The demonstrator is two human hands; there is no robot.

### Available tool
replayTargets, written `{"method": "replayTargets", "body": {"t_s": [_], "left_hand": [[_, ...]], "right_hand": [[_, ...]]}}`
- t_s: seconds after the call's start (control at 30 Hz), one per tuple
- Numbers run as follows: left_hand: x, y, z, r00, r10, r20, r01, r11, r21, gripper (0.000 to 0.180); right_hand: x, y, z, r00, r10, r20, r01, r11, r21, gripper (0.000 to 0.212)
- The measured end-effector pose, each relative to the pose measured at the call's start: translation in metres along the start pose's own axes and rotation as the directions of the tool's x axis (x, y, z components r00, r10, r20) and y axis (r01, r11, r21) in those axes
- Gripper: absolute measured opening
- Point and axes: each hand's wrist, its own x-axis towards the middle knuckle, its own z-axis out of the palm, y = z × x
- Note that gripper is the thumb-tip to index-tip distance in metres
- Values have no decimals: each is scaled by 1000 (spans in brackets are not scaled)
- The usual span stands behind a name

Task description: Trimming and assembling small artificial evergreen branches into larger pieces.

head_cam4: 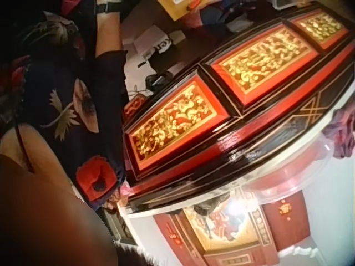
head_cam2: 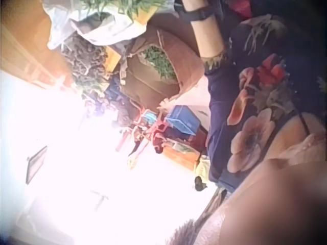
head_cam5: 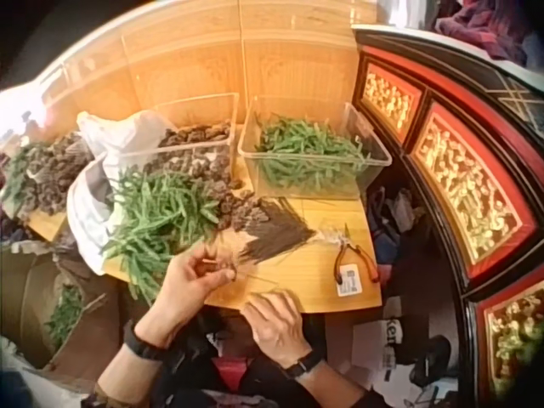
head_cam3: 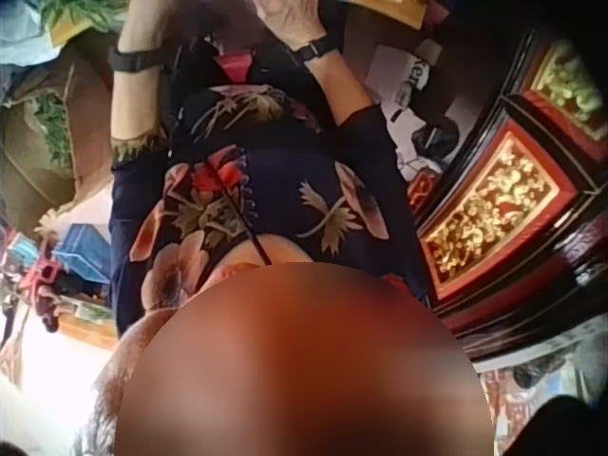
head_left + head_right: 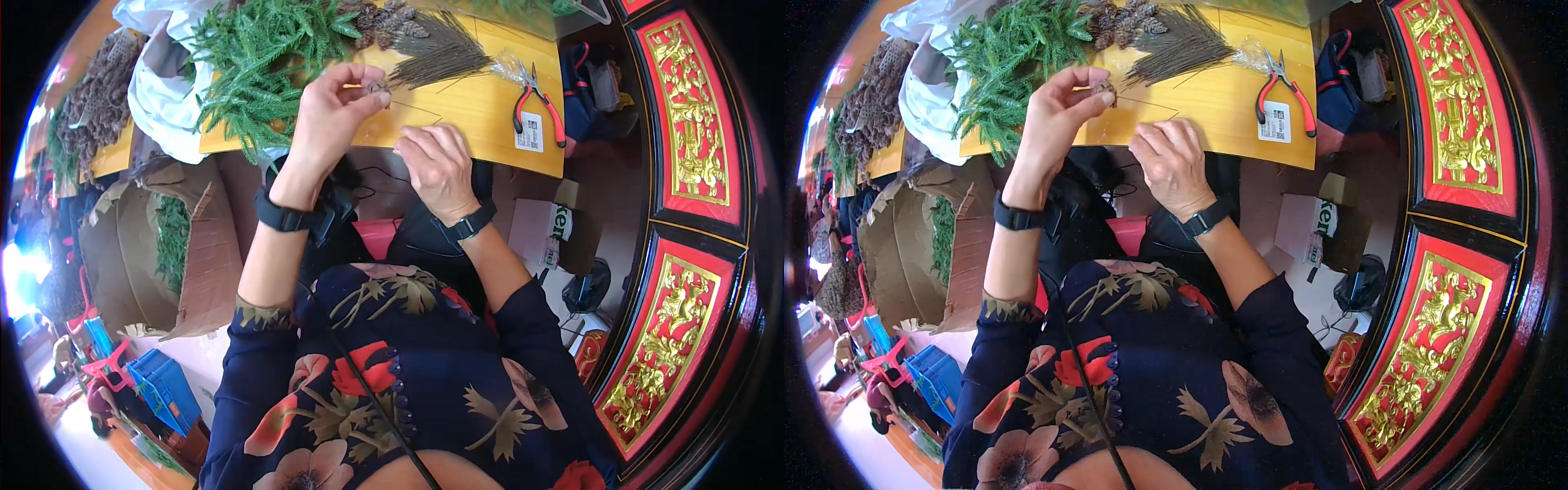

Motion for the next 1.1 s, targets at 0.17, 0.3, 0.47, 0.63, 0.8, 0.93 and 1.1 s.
{"method": "replayTargets", "body": {"t_s": [0.17, 0.3, 0.47, 0.63, 0.8, 0.93, 1.1], "left_hand": [[-32, 12, -8, 995, -73, 74, 83, 986, -147, 30], [-50, 20, -7, 993, -86, 82, 108, 943, -314, 33], [-62, 29, -6, 991, -111, 75, 134, 838, -529, 31], [-66, 27, -11, 990, -129, 49, 136, 847, -513, 32], [-69, 29, -13, 995, -98, 13, 92, 869, -486, 33], [-72, 35, -10, 997, -73, -15, 58, 891, -450, 32], [-74, 36, -13, 997, -75, -6, 64, 894, -443, 31]], "right_hand": [[10, -2, -10, 986, 136, -94, -119, 980, 161, 8], [12, 12, -14, 892, 427, -146, -371, 878, 302, 4], [19, 22, -15, 811, 567, -147, -476, 784, 399, 4], [39, -9, -38, 820, 572, 33, -476, 647, 596, 6], [48, -42, -47, 958, 285, 8, -257, 852, 456, 10], [51, -46, -46, 977, 213, -20, -188, 898, 398, 13], [53, -46, -44, 970, 232, -77, -191, 915, 356, 13]]}}
